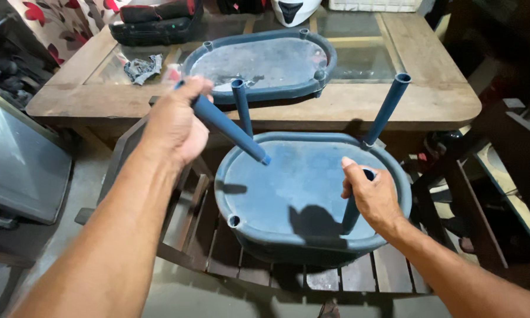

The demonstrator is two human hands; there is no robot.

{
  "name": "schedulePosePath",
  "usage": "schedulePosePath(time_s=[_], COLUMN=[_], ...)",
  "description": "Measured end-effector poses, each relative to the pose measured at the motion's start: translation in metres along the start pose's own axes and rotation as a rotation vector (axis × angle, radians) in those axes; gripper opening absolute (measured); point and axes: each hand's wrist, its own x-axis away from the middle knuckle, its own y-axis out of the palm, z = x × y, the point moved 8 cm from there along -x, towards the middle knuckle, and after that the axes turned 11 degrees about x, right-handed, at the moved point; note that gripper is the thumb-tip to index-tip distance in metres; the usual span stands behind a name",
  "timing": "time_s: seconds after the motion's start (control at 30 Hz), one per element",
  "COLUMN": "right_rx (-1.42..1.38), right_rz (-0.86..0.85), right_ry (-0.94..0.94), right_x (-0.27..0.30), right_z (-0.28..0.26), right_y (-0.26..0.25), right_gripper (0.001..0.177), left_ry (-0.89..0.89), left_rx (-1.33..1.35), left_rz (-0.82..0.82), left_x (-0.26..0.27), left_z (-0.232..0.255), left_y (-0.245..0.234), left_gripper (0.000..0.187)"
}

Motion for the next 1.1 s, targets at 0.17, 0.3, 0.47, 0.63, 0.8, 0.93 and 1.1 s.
schedulePosePath(time_s=[0.17, 0.3, 0.47, 0.63, 0.8, 0.93, 1.1], right_rx=[0.489, 0.510, 0.432, 0.269, 0.252, 0.201, -0.002], right_rz=[-0.063, -0.229, -0.291, -0.356, -0.404, -0.343, -0.199], right_ry=[0.095, 0.108, 0.274, 0.322, 0.392, 0.433, 0.477], right_x=[-0.026, -0.039, -0.041, -0.044, -0.051, -0.055, -0.054], right_z=[0.008, 0.013, 0.029, 0.040, 0.042, 0.032, 0.014], right_y=[-0.028, -0.044, -0.059, -0.060, -0.069, -0.081, -0.091], right_gripper=[0.075, 0.075, 0.079, 0.066, 0.056, 0.038, 0.032], left_ry=[-0.069, -0.080, -0.113, -0.183, -0.269, -0.351, -0.544], left_rx=[-0.520, -0.708, -0.696, -0.439, -0.188, -0.009, 0.147], left_rz=[0.245, 0.320, 0.436, 0.549, 0.632, 0.752, 0.652], left_x=[0.013, 0.029, 0.049, 0.065, 0.082, 0.089, 0.078], left_z=[-0.033, -0.052, -0.077, -0.098, -0.102, -0.114, -0.151], left_y=[0.013, 0.033, 0.037, 0.029, 0.021, 0.006, -0.005], left_gripper=[0.053, 0.054, 0.043, 0.028, 0.041, 0.040, 0.034])
